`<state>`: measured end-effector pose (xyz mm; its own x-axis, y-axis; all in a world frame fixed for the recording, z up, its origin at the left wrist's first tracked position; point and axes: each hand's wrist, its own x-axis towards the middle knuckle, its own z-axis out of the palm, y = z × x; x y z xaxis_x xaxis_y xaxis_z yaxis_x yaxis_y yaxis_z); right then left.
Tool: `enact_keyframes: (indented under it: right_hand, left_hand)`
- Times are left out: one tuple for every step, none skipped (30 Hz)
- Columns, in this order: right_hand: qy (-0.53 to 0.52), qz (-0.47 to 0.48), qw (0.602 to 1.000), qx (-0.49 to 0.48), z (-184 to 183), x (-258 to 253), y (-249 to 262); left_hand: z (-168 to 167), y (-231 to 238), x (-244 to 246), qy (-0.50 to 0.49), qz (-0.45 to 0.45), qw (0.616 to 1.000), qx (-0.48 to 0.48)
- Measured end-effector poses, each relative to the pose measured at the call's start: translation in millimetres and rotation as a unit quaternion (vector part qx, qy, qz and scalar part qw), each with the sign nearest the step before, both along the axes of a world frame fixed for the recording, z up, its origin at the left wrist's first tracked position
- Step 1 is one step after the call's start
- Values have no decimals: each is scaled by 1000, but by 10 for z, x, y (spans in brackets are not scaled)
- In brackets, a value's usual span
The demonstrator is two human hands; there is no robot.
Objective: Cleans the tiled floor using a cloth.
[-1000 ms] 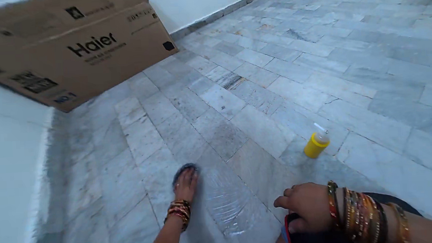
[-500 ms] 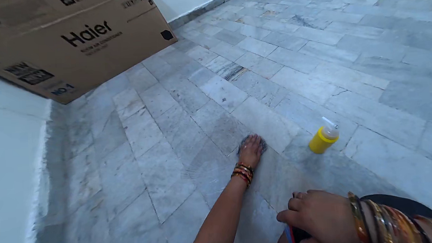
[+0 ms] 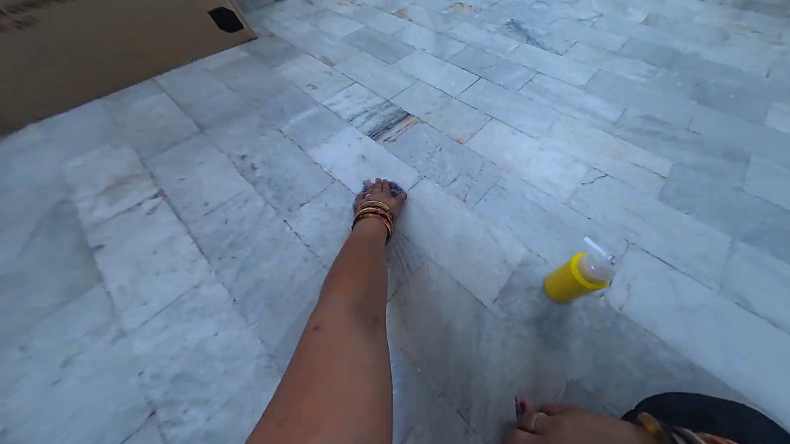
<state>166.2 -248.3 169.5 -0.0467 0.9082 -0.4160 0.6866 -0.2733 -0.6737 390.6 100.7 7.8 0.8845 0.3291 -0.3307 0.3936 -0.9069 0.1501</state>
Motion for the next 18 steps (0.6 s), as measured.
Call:
enact_keyframes:
  right_hand:
    - [-1, 2, 1000, -20, -4, 13, 13]
    - [-5, 9, 999, -37, 1, 22, 26]
    - [-5, 17, 998, -53, 12, 19, 40]
    - [-4, 24, 998, -66, 26, 14, 50]
    - [-3, 29, 997, -76, 38, 9, 57]
    - [-3, 30, 996, -86, 50, 3, 60]
    - [-7, 27, 995, -94, 62, -4, 61]
    - [-12, 25, 994, -108, 76, -10, 67]
    - [-16, 23, 992, -123, 84, -24, 70]
    - [-20, 23, 991, -134, 88, -43, 72]
    - [-25, 23, 989, -142, 98, -59, 74]
    - [-31, 22, 989, -144, 110, -83, 71]
    - [-37, 24, 989, -145, 130, -114, 64]
    - [-43, 26, 988, -144, 153, -143, 56]
    - [-49, 30, 988, -143, 181, -172, 51]
    - [-53, 34, 988, -141, 208, -199, 46]
    - [-56, 39, 988, -136, 227, -222, 38]
    - [-57, 45, 989, -130, 238, -243, 29]
  left_hand:
    - [13, -16, -46, 0, 3, 1000, -2]
    - [32, -40, -111, 1, 3, 1000, -1]
    - [56, -69, -199, 5, 0, 1000, -3]
    - [89, -102, -310, 13, -3, 1000, -3]
    - [124, -136, -432, 22, -4, 1000, 0]
    - [154, -170, -564, 32, -3, 999, 2]
    - [168, -207, -701, 41, -2, 999, 3]
    - [175, -245, -841, 49, -1, 999, 3]
    - [165, -287, -994, 55, 0, 998, -1]
    - [146, -331, -1158, 58, -1, 998, -6]
    - [129, -380, -1320, 57, -3, 998, -11]
    - [114, -432, -1482, 60, -6, 998, -15]
    - [109, -491, -1657, 67, -9, 997, -22]
    - [107, -554, -1838, 70, -12, 997, -31]
    - [104, -616, -2018, 67, -13, 997, -38]
    - [96, -678, -2196, 58, -14, 997, -42]
    - [76, -737, -2360, 46, -16, 998, -48]
    - [52, -793, -2506, 33, -18, 998, -56]
